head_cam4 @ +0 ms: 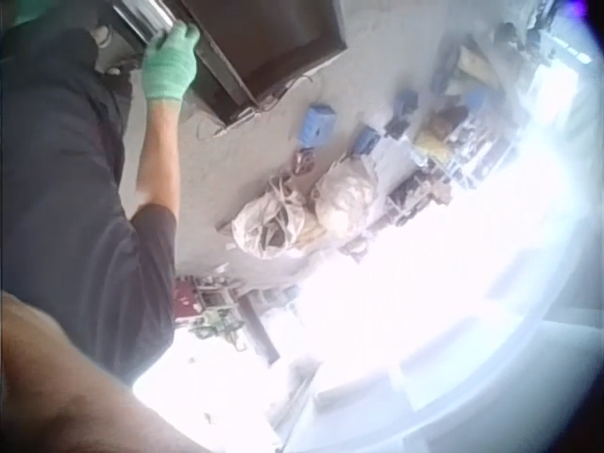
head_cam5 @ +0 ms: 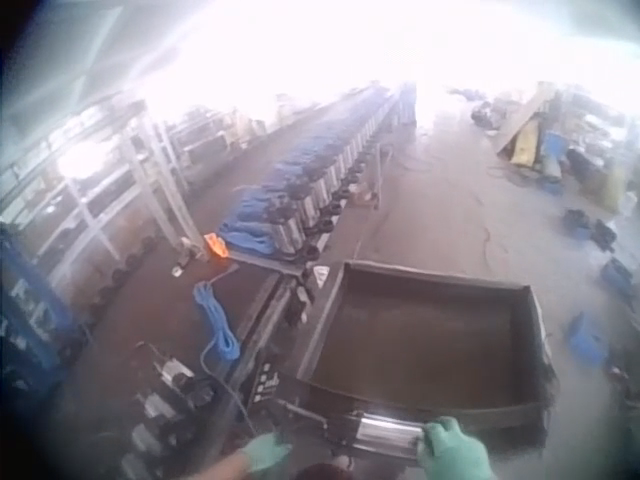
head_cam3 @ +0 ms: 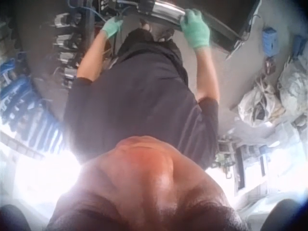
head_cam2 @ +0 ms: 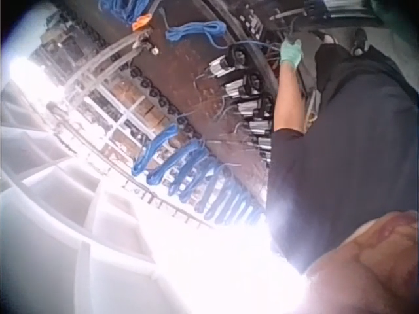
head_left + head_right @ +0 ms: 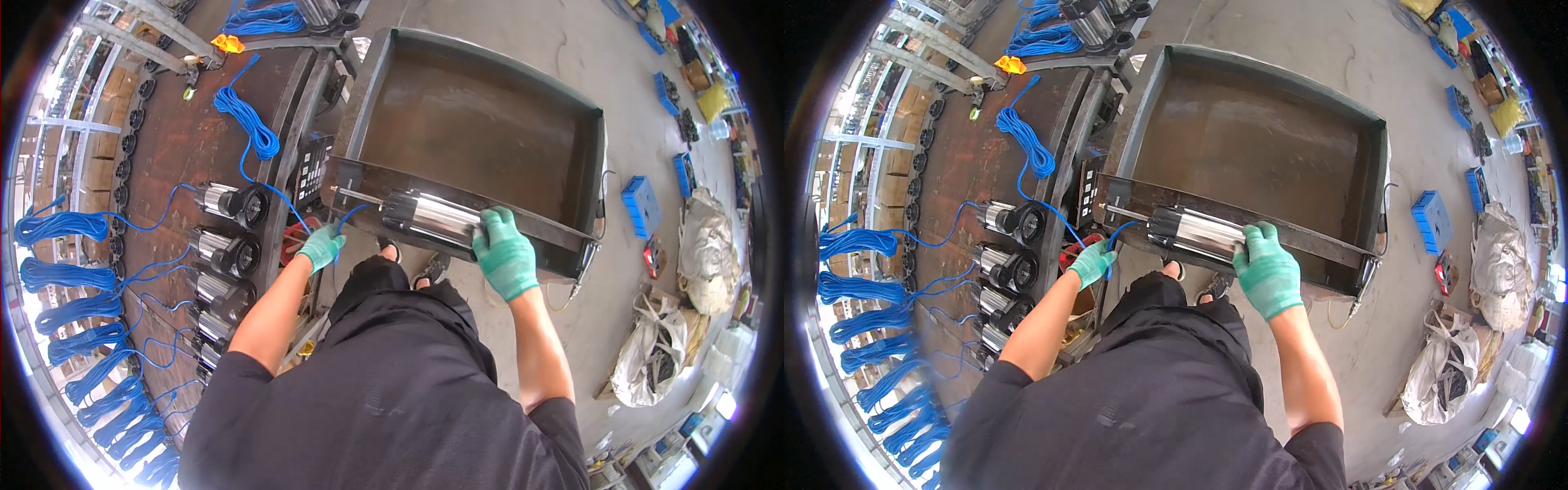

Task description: The person tests submersible pumps by placing them into a water tank, lifting them out, and then hanging the blue cables on a rack.

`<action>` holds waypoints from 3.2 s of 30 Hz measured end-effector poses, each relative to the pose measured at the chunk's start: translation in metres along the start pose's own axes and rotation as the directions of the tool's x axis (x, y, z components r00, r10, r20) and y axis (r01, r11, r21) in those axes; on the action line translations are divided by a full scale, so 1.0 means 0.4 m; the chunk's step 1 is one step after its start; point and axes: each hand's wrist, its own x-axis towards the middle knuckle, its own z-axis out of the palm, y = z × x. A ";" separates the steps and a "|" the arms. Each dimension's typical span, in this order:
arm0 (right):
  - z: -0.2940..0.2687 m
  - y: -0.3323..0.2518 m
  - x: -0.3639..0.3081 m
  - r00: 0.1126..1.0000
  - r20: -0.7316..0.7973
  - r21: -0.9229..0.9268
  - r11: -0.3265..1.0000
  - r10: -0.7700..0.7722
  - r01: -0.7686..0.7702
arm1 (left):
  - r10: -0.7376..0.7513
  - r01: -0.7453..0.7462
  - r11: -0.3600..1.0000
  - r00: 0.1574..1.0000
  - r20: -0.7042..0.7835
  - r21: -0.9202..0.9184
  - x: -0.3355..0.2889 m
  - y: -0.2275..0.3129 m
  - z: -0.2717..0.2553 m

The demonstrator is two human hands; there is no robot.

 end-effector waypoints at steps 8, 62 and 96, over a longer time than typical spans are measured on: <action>-0.108 0.037 0.115 0.986 0.162 0.084 0.996 0.027 -0.041 | 0.036 -0.002 0.988 0.976 0.216 -0.153 -0.209 0.377 -0.475; -0.012 0.637 0.170 0.926 -0.246 -0.016 0.955 0.285 -0.298 | 0.144 0.003 0.858 0.958 -0.246 0.514 0.252 0.654 -0.183; -0.037 0.556 0.210 0.788 -0.103 -0.180 0.768 0.607 -0.615 | 0.094 0.098 0.810 0.951 -0.293 0.578 0.259 0.663 -0.175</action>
